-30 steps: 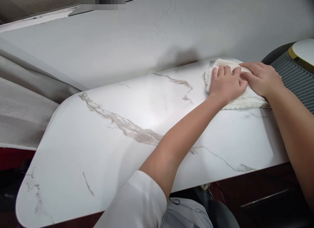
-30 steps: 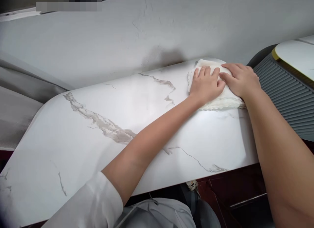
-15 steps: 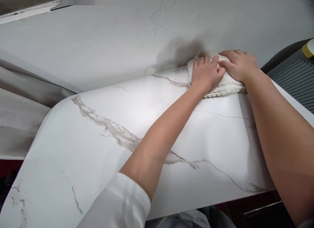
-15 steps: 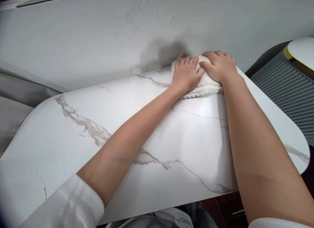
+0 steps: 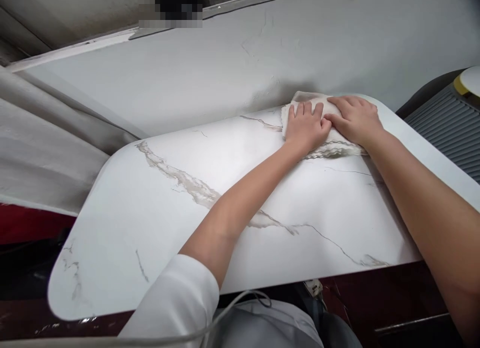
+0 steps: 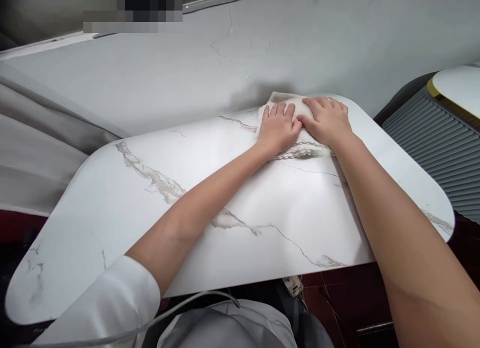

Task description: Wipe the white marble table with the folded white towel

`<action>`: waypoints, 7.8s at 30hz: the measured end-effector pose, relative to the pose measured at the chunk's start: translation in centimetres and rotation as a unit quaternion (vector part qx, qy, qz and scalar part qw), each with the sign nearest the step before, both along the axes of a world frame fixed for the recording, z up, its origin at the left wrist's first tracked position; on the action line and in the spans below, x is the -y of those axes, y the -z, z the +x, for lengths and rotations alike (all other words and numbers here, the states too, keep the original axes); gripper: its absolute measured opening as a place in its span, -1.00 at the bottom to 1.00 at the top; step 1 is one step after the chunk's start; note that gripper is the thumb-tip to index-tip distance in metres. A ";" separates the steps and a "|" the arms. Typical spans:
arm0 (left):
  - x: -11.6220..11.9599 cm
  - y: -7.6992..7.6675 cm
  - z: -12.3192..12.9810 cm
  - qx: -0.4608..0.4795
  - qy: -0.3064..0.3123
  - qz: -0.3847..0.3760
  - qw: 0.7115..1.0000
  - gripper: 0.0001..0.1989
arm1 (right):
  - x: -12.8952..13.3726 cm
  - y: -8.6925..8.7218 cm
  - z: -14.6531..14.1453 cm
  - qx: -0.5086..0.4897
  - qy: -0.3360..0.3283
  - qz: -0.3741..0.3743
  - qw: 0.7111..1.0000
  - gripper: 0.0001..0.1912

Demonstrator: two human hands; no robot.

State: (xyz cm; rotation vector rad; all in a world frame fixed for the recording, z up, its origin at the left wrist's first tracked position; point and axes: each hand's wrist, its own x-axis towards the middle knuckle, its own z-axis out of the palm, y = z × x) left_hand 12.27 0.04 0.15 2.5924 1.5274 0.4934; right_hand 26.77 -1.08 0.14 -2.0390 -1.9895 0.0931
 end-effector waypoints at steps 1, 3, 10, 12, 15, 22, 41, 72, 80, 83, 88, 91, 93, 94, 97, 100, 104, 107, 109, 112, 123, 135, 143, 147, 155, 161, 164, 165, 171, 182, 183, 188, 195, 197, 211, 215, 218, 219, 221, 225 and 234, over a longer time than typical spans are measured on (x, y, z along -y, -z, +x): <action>1.0 -0.1 -0.3 -0.012 -0.008 0.006 1.000 -0.55 | 0.7 0.1 -0.3 0.001 -0.005 0.002 1.000 -0.36; 3.1 -0.2 -0.9 -0.028 -0.020 0.020 0.999 -0.55 | 2.3 0.2 -0.7 0.007 -0.017 0.007 1.000 -0.34; 11.2 0.3 -1.9 -0.045 0.000 0.062 0.997 -0.55 | 10.5 0.6 -1.4 0.041 -0.026 0.034 0.998 -0.31; 13.4 0.5 -2.1 -0.046 0.018 0.074 0.996 -0.54 | 13.1 0.7 -1.6 0.049 -0.018 0.044 0.998 -0.34; 16.2 0.7 -3.0 -0.052 0.047 0.093 0.993 -0.54 | 16.6 0.7 -2.4 0.057 0.000 0.049 0.997 -0.33; 20.4 0.6 -7.1 -0.071 0.087 0.120 0.986 -0.54 | 21.9 0.5 -6.5 0.061 0.019 0.044 0.997 -0.34; 12.0 -0.6 -10.8 -0.028 0.046 0.015 0.998 -0.60 | 13.1 0.4 -10.5 0.026 0.003 0.038 0.999 -0.39; -5.5 0.5 -9.9 0.063 -0.023 0.024 0.997 -0.73 | -6.9 1.1 -9.2 0.018 -0.005 0.036 0.999 -0.43; -4.2 1.0 -11.2 0.063 -0.034 0.042 0.997 -0.77 | -4.5 1.3 -10.8 0.034 -0.035 0.041 0.998 -0.39; -2.5 1.3 -12.0 0.063 -0.039 0.065 0.995 -0.76 | -2.9 1.1 -11.8 0.027 -0.049 0.033 0.998 -0.36; 2.4 0.8 -12.9 0.006 -0.047 0.064 0.997 -0.68 | 1.4 0.7 -12.9 0.026 -0.060 0.011 0.998 -0.34; 6.0 0.5 -13.3 -0.018 -0.033 0.064 0.997 -0.66 | 5.1 0.7 -13.3 0.028 -0.050 0.011 0.998 -0.34; 8.3 0.4 -13.6 -0.030 -0.018 0.067 0.997 -0.66 | 7.8 0.8 -13.6 0.029 -0.043 0.021 0.998 -0.35; 9.5 0.3 -13.7 -0.036 -0.010 0.068 0.997 -0.66 | 9.2 0.9 -13.7 0.030 -0.039 0.026 0.998 -0.36; 13.0 0.0 -14.2 -0.058 0.016 0.069 0.996 -0.68 | 13.1 1.0 -14.2 0.038 -0.025 0.036 0.998 -0.36; 16.2 -0.3 -15.1 -0.085 0.039 0.074 0.993 -0.67 | 16.7 1.1 -15.1 0.048 -0.020 0.045 0.998 -0.37; 19.7 -0.7 -17.0 -0.121 0.052 0.070 0.989 -0.67 | 20.6 1.1 -17.2 0.074 -0.024 0.057 0.995 -0.39; 21.6 -1.1 -18.7 -0.148 0.059 0.069 0.985 -0.67 | 22.6 0.9 -19.1 0.100 -0.031 0.057 0.993 -0.39; 22.3 -1.3 -19.9 -0.156 0.058 0.070 0.983 -0.67 | 23.3 0.6 -20.3 0.112 -0.039 0.051 0.992 -0.40; 22.7 -1.5 -21.6 -0.153 0.052 0.077 0.984 -0.70 | 23.4 0.3 -21.9 0.115 -0.054 0.033 0.991 -0.39; 19.1 -1.8 -24.3 -0.151 -0.040 0.051 0.986 -0.70 | 17.3 -0.3 -25.2 0.059 -0.087 -0.026 0.994 -0.39; 6.3 -0.2 -22.3 -0.012 -0.140 0.035 0.990 -0.70 | 3.8 0.0 -24.0 -0.059 -0.083 0.007 0.995 -0.43; -0.1 0.1 -22.8 0.041 -0.122 0.037 0.991 -0.71 | -1.0 -0.1 -24.7 -0.078 -0.024 0.016 0.997 -0.45; -2.0 0.2 -22.9 0.052 -0.126 0.047 0.990 -0.71 | -2.9 0.0 -24.9 -0.051 -0.018 0.017 0.998 -0.46; -4.4 0.0 -23.9 0.051 -0.151 0.041 0.986 -0.71 | -5.5 0.1 -26.7 -0.012 0.003 0.049 0.999 -0.48; -4.8 -0.1 -24.3 0.051 -0.144 0.042 0.987 -0.72 | -5.8 0.3 -27.5 0.016 0.009 0.055 0.998 -0.48; -4.3 0.0 -24.6 0.050 -0.145 0.042 0.987 -0.72 | -5.2 0.4 -27.7 0.022 -0.001 0.043 0.999 -0.46; -4.1 0.0 -24.9 0.048 -0.143 0.043 0.988 -0.72 | -4.9 0.4 -27.8 0.021 -0.005 0.041 0.999 -0.46; -1.4 -0.1 -27.2 0.033 -0.144 0.055 0.987 -0.73 | -1.8 0.1 -29.9 -0.005 -0.039 0.023 0.999 -0.41; 7.5 -0.1 -29.7 -0.016 -0.103 0.066 0.992 -0.71 | 7.7 -0.6 -32.2 0.059 -0.040 0.003 0.997 -0.36; 8.5 -0.2 -30.0 -0.021 -0.096 0.065 0.993 -0.71 | 8.7 -0.6 -32.3 0.072 -0.042 0.004 0.997 -0.36; 14.2 -0.5 -31.6 -0.072 -0.084 0.073 0.991 -0.69 | 13.9 -0.2 -32.6 0.086 -0.109 0.021 0.990 -0.35; 22.1 -0.1 -35.3 -0.107 -0.106 0.131 0.980 -0.64 | 19.5 0.3 -33.8 0.014 -0.304 0.084 0.949 -0.41; 23.2 0.0 -36.4 -0.102 -0.121 0.135 0.978 -0.64 | 19.9 0.4 -34.5 -0.004 -0.349 0.085 0.933 -0.41; 13.6 -0.5 -39.4 -0.018 -0.095 0.039 0.995 -0.71 | 13.2 0.8 -38.7 -0.050 -0.310 0.115 0.942 -0.50; 8.8 -0.4 -38.5 0.005 -0.091 0.041 0.995 -0.71 | 8.8 0.8 -38.4 -0.070 -0.241 0.074 0.965 -0.48; 5.8 -0.2 -37.8 0.031 -0.100 0.040 0.994 -0.73 | 5.8 0.5 -38.1 -0.092 -0.188 0.036 0.977 -0.46; 5.0 -0.2 -37.7 0.038 -0.104 0.038 0.993 -0.73 | 4.9 0.5 -38.0 -0.093 -0.177 0.033 0.979 -0.45; 3.4 0.0 -37.6 0.052 -0.115 0.034 0.991 -0.73 | 3.2 0.5 -38.0 -0.089 -0.161 0.041 0.982 -0.42; 0.9 0.3 -38.0 0.086 -0.145 0.034 0.985 -0.70 | 0.3 1.0 -38.5 -0.077 -0.146 0.066 0.984 -0.41; -2.9 0.3 -40.7 0.076 -0.180 0.035 0.980 -0.66 | -4.3 1.0 -41.3 -0.045 -0.170 0.084 0.981 -0.52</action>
